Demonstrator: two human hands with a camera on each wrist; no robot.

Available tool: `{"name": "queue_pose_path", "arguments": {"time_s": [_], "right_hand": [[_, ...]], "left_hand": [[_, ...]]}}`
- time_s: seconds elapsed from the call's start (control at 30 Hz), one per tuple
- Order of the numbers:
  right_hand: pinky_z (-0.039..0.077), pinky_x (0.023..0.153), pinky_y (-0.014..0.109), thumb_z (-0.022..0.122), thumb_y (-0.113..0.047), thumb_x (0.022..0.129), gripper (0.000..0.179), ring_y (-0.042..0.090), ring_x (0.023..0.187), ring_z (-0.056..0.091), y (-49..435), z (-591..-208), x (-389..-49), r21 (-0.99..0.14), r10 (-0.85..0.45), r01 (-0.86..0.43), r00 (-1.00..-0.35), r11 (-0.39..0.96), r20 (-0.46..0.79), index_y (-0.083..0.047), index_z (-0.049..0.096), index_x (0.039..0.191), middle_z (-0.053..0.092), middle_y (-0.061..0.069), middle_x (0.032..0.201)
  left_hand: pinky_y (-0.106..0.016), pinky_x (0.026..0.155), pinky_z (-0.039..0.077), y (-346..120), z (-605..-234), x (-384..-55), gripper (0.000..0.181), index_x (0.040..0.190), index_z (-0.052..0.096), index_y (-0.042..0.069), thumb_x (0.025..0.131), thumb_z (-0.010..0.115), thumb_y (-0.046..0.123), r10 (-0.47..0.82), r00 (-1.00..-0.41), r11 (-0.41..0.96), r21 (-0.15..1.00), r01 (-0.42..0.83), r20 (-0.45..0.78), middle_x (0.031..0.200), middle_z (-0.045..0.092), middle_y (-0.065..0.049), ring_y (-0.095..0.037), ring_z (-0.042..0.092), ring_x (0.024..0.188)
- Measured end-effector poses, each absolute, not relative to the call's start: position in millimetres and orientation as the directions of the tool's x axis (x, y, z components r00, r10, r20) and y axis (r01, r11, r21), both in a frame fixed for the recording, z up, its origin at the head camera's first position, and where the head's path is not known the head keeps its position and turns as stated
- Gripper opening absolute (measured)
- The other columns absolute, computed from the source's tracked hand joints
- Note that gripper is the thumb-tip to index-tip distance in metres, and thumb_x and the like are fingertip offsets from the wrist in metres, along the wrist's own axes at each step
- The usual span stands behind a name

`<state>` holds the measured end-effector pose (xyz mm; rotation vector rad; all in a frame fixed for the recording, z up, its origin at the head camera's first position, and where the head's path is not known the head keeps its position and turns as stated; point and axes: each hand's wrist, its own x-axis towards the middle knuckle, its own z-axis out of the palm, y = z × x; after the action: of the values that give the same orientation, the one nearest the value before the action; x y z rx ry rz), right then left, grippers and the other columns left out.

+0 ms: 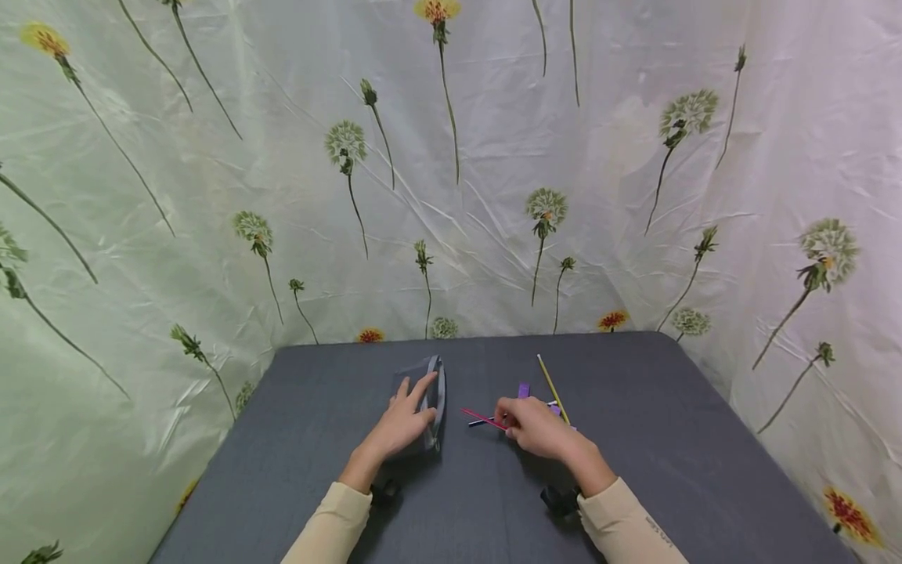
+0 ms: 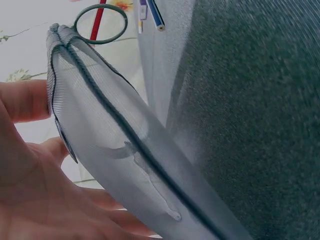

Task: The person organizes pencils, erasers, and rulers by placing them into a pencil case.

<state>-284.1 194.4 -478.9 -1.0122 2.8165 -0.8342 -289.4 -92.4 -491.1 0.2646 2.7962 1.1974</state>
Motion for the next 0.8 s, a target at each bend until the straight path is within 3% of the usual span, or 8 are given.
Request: {"name": "queue_pose_path", "arguments": {"time_s": [0.33,0.5,0.63,0.8], "right_hand": [[0.049,0.057,0.029,0.070,-0.004,0.092,0.035,0.007,0.060,0.056,196.1,-476.8,-284.4,-0.583,-0.515,-0.503,-0.842,0.638,0.162,-0.013,0.066,0.125,0.064,-0.005,0.086],[0.049,0.052,0.030,0.071,-0.007,0.093,0.044,0.009,0.057,0.058,197.4,-474.5,-283.4,-0.646,-0.475,-0.473,-0.859,0.598,0.190,-0.021,0.063,0.134,0.067,0.001,0.088],[0.048,0.048,0.032,0.068,-0.009,0.095,0.041,0.014,0.054,0.057,195.3,-472.8,-285.1,-0.720,-0.460,-0.432,-0.870,0.542,0.176,-0.027,0.065,0.132,0.068,0.010,0.093],[0.050,0.051,0.035,0.067,-0.011,0.097,0.029,0.020,0.058,0.058,189.3,-469.2,-287.7,-0.800,-0.425,-0.356,-0.894,0.483,0.142,-0.023,0.070,0.123,0.067,0.015,0.097]], "left_hand": [[-0.078,0.100,0.022,-87.1,-486.0,-286.1,0.066,0.159,0.028,0.035,0.098,0.055,0.032,0.213,-0.977,0.617,0.775,0.136,0.001,0.166,0.003,-0.021,-0.057,0.010,0.145],[-0.074,0.104,0.023,-79.5,-483.6,-284.1,0.067,0.160,0.027,0.032,0.099,0.056,0.034,0.229,-0.973,0.592,0.790,0.160,0.025,0.166,0.006,-0.019,-0.049,0.014,0.148],[-0.068,0.108,0.025,-75.2,-480.2,-281.7,0.069,0.160,0.026,0.031,0.098,0.056,0.036,0.235,-0.971,0.572,0.803,0.169,0.037,0.167,0.007,-0.017,-0.041,0.015,0.150],[-0.060,0.111,0.027,-71.4,-478.7,-281.0,0.072,0.160,0.024,0.026,0.097,0.057,0.035,0.254,-0.964,0.526,0.825,0.205,0.078,0.166,0.016,-0.012,-0.032,0.019,0.150]]}}
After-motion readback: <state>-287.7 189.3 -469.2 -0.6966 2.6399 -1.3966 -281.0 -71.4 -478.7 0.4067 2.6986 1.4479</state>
